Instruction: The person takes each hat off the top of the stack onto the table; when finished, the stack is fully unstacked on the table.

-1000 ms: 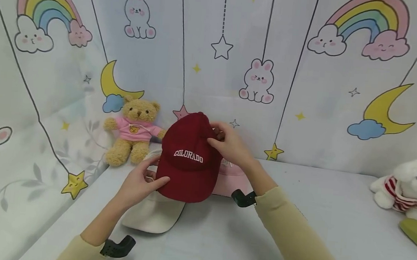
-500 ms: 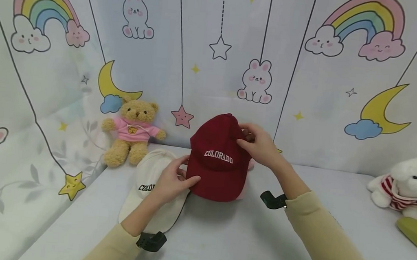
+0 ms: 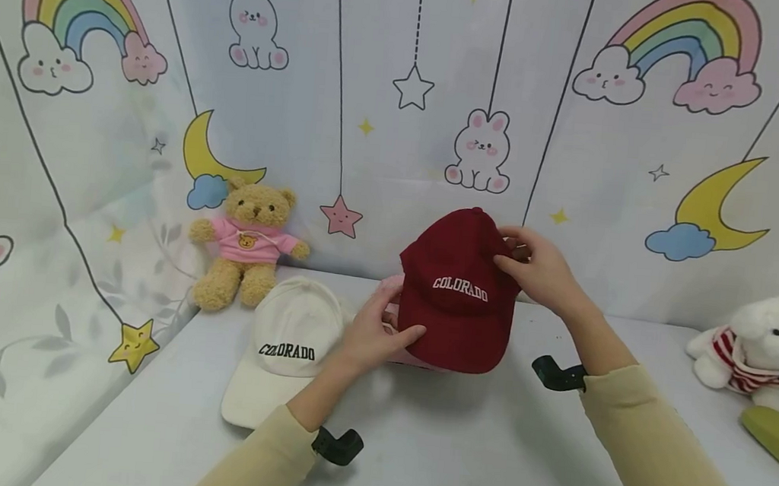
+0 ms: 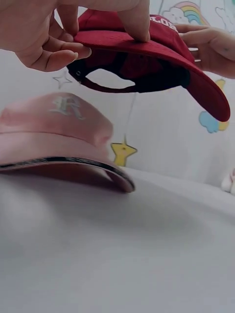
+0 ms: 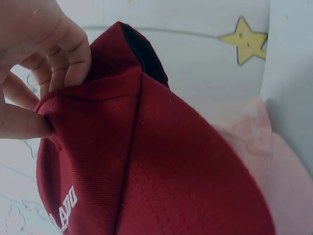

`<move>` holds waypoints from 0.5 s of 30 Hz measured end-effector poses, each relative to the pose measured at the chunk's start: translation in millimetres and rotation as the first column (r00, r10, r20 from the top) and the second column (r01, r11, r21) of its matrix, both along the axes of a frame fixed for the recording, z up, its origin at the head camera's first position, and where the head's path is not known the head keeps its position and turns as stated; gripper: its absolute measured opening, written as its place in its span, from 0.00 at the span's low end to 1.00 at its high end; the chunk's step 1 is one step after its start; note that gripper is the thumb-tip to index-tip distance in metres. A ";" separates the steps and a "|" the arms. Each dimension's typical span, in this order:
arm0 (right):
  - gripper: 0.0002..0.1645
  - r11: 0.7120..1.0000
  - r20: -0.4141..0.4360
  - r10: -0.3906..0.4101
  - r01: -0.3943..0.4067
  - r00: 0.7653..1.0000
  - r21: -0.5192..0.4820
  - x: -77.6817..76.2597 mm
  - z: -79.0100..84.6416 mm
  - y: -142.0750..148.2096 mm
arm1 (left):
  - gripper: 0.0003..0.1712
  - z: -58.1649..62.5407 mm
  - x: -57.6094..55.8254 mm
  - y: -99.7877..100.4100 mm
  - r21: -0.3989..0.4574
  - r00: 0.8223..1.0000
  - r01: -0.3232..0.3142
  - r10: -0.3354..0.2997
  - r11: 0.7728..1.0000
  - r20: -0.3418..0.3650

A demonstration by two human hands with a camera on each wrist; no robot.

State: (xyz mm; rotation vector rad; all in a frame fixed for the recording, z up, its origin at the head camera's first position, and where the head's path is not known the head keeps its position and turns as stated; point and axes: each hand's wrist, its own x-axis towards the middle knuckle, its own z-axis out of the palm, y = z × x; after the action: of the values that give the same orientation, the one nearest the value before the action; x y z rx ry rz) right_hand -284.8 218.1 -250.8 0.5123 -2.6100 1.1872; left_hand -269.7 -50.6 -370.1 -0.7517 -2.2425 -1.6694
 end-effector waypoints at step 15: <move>0.26 0.998 -0.051 -0.063 0.064 0.997 0.019 3.9 -5.2 58.7 | 0.36 -8.8 -7.3 65.9 0.072 0.997 0.077 -0.075 0.994 -0.030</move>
State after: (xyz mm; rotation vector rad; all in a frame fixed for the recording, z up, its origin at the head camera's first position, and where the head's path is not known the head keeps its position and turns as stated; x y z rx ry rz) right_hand -280.9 276.8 -256.0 0.4533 -2.5790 1.1141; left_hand -277.0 15.3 -378.9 -0.8465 -2.1469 -1.7539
